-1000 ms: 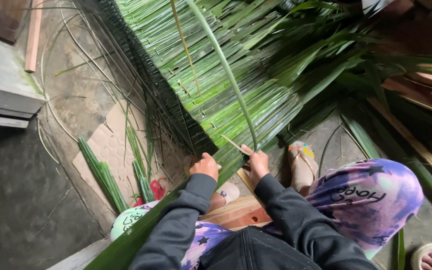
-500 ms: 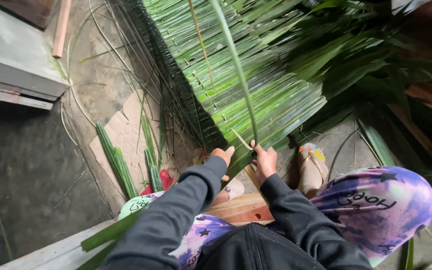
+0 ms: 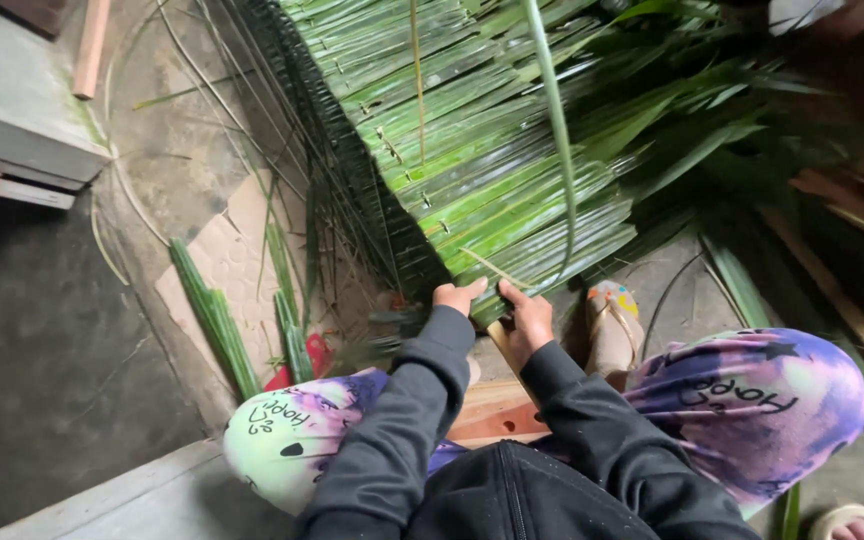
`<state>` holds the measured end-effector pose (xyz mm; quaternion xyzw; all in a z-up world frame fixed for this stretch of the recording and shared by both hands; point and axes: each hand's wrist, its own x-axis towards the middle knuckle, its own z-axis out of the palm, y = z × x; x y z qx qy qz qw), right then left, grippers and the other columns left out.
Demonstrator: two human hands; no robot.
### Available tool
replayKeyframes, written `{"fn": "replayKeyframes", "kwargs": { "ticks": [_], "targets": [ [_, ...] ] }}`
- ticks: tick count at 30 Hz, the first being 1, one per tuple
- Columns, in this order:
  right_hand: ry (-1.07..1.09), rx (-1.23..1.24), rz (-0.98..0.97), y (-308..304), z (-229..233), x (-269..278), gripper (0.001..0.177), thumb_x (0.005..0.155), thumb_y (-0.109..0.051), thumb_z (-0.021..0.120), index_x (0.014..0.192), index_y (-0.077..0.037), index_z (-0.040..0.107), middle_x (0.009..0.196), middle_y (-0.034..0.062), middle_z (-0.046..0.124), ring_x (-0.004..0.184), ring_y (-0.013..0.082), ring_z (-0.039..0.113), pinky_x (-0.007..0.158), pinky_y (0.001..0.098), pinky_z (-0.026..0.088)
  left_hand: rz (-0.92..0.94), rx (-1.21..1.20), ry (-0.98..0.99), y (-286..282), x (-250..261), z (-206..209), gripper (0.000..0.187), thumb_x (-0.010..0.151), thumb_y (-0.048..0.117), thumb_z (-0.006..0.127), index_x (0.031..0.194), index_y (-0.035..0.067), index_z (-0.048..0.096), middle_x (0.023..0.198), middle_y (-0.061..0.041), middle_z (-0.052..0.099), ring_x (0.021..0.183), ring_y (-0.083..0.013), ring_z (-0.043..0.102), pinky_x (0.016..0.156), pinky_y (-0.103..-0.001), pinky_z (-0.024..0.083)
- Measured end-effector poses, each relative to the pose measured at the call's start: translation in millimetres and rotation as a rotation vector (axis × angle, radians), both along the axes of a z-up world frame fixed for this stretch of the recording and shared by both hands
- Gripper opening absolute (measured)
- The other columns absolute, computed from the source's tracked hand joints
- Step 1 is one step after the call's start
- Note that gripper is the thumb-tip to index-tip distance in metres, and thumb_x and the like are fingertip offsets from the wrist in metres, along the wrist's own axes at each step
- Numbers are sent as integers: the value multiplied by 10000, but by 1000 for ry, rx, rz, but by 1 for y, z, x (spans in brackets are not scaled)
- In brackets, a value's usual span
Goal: Weaving individual palm leaves onto a horizontal support to create a mat or thatch.
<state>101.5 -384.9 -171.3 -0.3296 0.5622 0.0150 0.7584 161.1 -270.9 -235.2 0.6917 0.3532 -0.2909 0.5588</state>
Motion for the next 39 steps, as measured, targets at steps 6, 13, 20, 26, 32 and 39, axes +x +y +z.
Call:
{"fn": "replayKeyframes", "kwargs": {
  "ticks": [6,13,20,26,32,39],
  "targets": [
    [87,-163,38,9,4,0,496,696,-239,987,983,6,665,805,158,667,707,254,649,603,459,585,-40,29,37,-11,-7,6,967,691,375,986,1446,-6,516,1469,-219,548,1382,-371,506,1135,-522,458],
    [183,-261,236,-1,19,-25,863,608,-485,1025,1103,135,685,1185,375,625,1114,398,637,902,595,500,-13,-86,-49,-10,-8,0,733,703,299,949,1276,-30,633,1266,-221,669,1263,-351,615,1028,-445,526],
    [-70,58,26,-56,-10,-9,866,757,-488,928,1339,2,514,1193,244,609,1082,373,640,937,513,533,146,-266,-62,-5,-13,68,995,693,189,953,1485,-111,431,1537,-348,425,1459,-446,389,1187,-510,361],
    [-200,-189,137,-105,92,-17,604,786,-183,892,1170,73,502,1050,245,582,940,407,623,795,513,555,183,-296,-68,-6,-11,55,980,665,178,988,1470,-57,482,1511,-295,470,1424,-413,445,1155,-480,403],
    [-223,-680,243,-188,123,-73,383,927,-263,801,1169,-11,645,1042,211,691,919,333,709,872,470,577,268,-308,-106,-4,-19,7,758,645,110,977,1293,-64,624,1244,-255,622,1159,-354,608,946,-439,523],
    [-51,49,86,-101,85,-64,1219,737,-839,662,1510,53,358,1426,266,504,1363,416,510,1154,495,398,296,-324,-96,-7,-18,7,682,614,92,991,1192,-62,662,1086,-208,620,989,-298,623,843,-422,547]
  ]
}}
